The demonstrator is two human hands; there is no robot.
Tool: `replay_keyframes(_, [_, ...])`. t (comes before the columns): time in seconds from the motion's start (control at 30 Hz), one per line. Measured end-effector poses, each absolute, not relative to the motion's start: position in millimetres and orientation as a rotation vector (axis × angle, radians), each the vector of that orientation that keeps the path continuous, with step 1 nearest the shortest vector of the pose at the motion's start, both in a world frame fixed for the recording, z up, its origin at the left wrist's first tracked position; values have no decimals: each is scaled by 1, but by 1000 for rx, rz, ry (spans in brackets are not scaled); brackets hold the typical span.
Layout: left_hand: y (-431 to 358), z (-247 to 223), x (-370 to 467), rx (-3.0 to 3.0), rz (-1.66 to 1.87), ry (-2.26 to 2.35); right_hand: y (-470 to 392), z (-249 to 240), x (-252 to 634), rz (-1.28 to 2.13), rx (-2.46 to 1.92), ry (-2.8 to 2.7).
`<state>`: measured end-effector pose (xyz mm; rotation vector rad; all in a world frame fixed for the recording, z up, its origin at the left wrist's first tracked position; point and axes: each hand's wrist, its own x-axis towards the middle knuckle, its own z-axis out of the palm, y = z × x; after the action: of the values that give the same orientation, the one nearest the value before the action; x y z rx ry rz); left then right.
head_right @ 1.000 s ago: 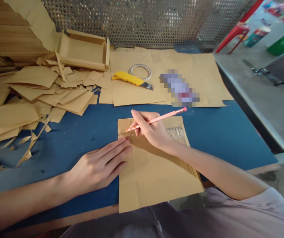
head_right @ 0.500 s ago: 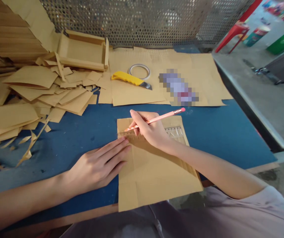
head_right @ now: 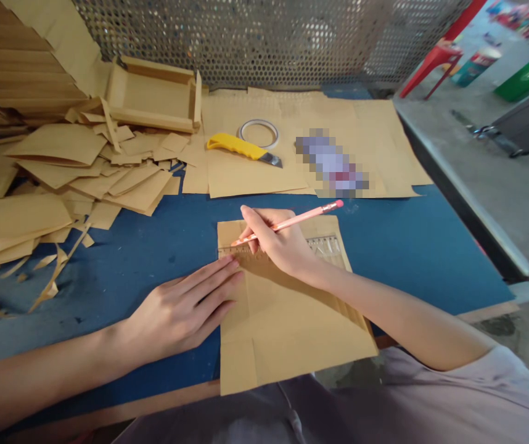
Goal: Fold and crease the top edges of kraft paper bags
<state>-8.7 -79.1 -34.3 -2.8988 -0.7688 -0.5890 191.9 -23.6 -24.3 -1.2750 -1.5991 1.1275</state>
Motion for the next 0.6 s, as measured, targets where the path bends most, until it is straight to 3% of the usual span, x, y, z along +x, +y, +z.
replay_keyframes(0.6, [-79, -34, -9, -2910, -565, -762, -24, -27, 196, 1138, -1295, -1473])
